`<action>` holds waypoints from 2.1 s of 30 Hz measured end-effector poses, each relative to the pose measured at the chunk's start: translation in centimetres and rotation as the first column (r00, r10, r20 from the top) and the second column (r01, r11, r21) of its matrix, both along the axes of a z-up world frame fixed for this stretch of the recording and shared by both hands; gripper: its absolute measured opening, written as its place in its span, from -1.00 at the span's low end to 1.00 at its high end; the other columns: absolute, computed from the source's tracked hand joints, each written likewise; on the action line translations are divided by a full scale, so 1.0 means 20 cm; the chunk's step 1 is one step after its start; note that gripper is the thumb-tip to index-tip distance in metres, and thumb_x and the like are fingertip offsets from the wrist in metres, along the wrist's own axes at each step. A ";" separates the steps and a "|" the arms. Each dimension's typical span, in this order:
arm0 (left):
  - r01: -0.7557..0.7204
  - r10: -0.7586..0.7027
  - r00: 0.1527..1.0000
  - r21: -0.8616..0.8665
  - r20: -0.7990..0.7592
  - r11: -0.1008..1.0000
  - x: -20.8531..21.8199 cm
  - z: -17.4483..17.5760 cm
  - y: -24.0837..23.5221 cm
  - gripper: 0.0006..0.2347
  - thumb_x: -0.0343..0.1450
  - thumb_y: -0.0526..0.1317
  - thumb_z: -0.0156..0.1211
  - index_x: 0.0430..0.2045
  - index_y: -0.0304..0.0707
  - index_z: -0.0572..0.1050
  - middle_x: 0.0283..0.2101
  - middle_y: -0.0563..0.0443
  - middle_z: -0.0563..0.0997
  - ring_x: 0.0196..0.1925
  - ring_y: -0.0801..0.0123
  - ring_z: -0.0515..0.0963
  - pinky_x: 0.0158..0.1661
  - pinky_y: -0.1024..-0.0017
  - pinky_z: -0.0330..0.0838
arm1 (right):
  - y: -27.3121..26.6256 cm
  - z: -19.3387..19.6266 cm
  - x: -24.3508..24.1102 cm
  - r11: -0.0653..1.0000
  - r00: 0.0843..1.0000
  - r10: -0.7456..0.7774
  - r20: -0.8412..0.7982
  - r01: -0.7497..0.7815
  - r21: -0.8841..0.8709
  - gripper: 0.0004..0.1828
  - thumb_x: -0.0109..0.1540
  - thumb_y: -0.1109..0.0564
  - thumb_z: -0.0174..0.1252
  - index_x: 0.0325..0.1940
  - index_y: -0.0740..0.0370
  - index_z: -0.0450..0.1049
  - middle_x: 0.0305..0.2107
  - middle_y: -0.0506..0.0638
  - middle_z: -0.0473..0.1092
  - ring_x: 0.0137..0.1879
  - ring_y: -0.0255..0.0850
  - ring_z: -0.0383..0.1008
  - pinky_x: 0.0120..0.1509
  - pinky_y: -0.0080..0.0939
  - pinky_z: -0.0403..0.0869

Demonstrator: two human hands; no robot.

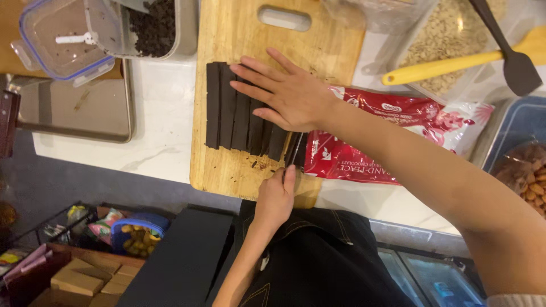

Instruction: The person slices a dark chocolate bar into thin strips on a wooden cutting board using a large knife. The strips are aligned and cut repeatedly across the bar's width.

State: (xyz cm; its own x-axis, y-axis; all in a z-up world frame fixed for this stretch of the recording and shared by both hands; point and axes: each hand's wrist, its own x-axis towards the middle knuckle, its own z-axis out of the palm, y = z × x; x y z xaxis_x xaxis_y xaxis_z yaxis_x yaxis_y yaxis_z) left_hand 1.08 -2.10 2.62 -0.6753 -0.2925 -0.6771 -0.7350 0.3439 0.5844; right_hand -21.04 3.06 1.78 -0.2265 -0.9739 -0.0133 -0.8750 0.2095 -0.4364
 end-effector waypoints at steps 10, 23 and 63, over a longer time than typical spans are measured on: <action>-0.020 0.020 1.000 0.082 -0.005 0.996 -0.02 0.00 -0.05 -0.57 0.54 0.03 -0.06 -0.36 -0.46 0.54 -0.46 -0.48 0.59 -0.30 -0.35 0.59 -0.25 -0.05 0.43 | -0.05 0.01 -0.02 0.998 0.999 -0.005 0.052 0.002 0.065 -0.33 0.45 -0.19 -0.23 0.61 0.07 0.05 0.56 -0.03 -0.10 0.66 -0.14 -0.25 0.68 0.17 -0.29; -0.017 0.013 1.000 0.138 0.028 0.990 -0.03 -0.01 -0.08 -0.58 0.52 0.03 -0.03 -0.36 -0.45 0.56 -0.47 -0.46 0.60 -0.33 -0.27 0.63 -0.25 -0.01 0.47 | -0.05 -0.03 -0.02 0.996 0.999 -0.035 0.028 0.033 0.080 -0.33 0.45 -0.21 -0.22 0.62 0.06 0.11 0.57 0.00 -0.04 0.68 -0.10 -0.21 0.68 0.20 -0.33; 0.053 -0.056 0.993 0.029 0.102 0.998 -0.03 -0.06 -0.04 -0.58 0.52 0.04 -0.06 -0.15 -0.43 0.54 -0.33 -0.50 0.63 -0.17 -0.35 0.61 -0.09 -0.10 0.44 | 0.01 -0.13 0.25 0.977 0.976 0.202 0.085 -0.194 -0.091 -0.32 0.42 -0.27 -0.09 0.61 -0.10 0.14 0.57 -0.12 -0.06 0.67 -0.19 -0.21 0.66 0.24 -0.36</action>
